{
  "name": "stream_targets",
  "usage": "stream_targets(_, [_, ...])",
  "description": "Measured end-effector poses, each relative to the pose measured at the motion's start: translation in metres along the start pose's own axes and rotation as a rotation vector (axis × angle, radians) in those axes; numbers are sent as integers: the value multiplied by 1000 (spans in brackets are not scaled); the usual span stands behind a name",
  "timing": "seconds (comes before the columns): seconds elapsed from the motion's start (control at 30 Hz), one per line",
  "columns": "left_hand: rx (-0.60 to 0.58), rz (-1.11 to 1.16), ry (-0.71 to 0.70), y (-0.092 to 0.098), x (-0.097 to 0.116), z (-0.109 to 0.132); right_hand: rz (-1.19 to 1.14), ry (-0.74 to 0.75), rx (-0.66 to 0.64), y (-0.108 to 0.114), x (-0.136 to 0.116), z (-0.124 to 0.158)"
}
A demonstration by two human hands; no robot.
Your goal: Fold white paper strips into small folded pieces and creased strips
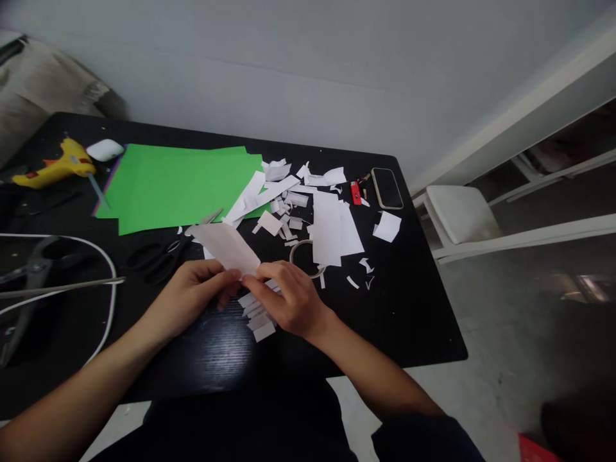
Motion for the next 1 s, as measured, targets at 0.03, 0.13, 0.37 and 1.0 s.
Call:
stream_targets(0.03, [14,-2,-8,1,1,0,4,-10,-4,-1,1,0])
stream_targets(0.13, [73,-26,-31,8,3,0,-18,-65,29,2,5,-2])
stream_targets(0.37, [187,-168,-93,17,2,3,-553,-646,-56,-22,40,14])
stream_targets(1.0, [206,-400,-383,10,17,11,-1231,-1219,-201,-64,48,38])
Point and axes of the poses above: each hand's wrist, its own z-axis away from the middle knuckle, its own y-axis out of the back of the hand, x = y × z, the point moved 8 cm from there along -z, towards the middle knuckle, and after that the axes turned 8 degrees about z, right-handed, at the moved point
